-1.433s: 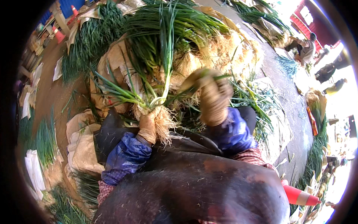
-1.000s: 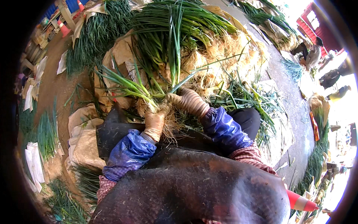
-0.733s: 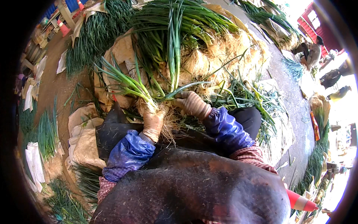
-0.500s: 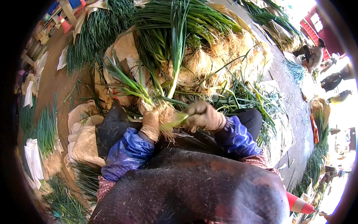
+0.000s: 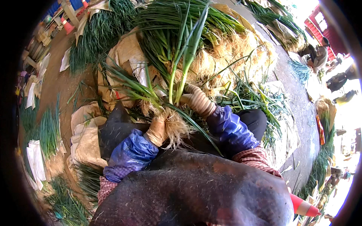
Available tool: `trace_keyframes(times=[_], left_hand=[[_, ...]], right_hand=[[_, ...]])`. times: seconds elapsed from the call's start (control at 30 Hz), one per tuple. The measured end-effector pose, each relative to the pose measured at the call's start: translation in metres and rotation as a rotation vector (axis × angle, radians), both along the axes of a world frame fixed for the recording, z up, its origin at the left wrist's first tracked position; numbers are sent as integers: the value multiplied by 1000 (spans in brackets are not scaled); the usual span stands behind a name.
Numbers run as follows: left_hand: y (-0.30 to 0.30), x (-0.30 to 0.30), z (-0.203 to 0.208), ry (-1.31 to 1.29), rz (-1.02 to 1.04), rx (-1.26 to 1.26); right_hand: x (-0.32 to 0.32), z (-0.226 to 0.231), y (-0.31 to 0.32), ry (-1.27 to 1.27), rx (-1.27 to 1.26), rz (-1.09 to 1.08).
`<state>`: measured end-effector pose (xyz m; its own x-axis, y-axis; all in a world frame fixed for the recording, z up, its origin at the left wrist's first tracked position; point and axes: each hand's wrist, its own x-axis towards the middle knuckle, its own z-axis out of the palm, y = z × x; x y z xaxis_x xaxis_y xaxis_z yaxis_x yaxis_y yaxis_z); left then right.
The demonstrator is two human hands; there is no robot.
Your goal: The person cleans green onions by hand, peeling away the outer skins and removing loose debris from the roots before setting them aside.
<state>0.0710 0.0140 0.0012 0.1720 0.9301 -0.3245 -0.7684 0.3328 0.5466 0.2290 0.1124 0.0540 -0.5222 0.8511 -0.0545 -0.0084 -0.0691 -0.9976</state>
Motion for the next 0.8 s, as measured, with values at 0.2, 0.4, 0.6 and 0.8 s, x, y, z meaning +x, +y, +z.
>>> trace_keyframes(times=[0.2, 0.4, 0.6, 0.8], left_hand=[[5, 6, -4, 197, 96, 5], [2, -16, -1, -260, 86, -62], [-5, -20, 20, -653, -173, 263], [-8, -9, 17, -635, -267, 176]], right_hand=[[-16, 18, -8, -766, 844, 54], [11, 51, -45, -742, 777, 607], [47, 36, -45, -165, 280, 175], [-10, -14, 11, 382, -310, 530]])
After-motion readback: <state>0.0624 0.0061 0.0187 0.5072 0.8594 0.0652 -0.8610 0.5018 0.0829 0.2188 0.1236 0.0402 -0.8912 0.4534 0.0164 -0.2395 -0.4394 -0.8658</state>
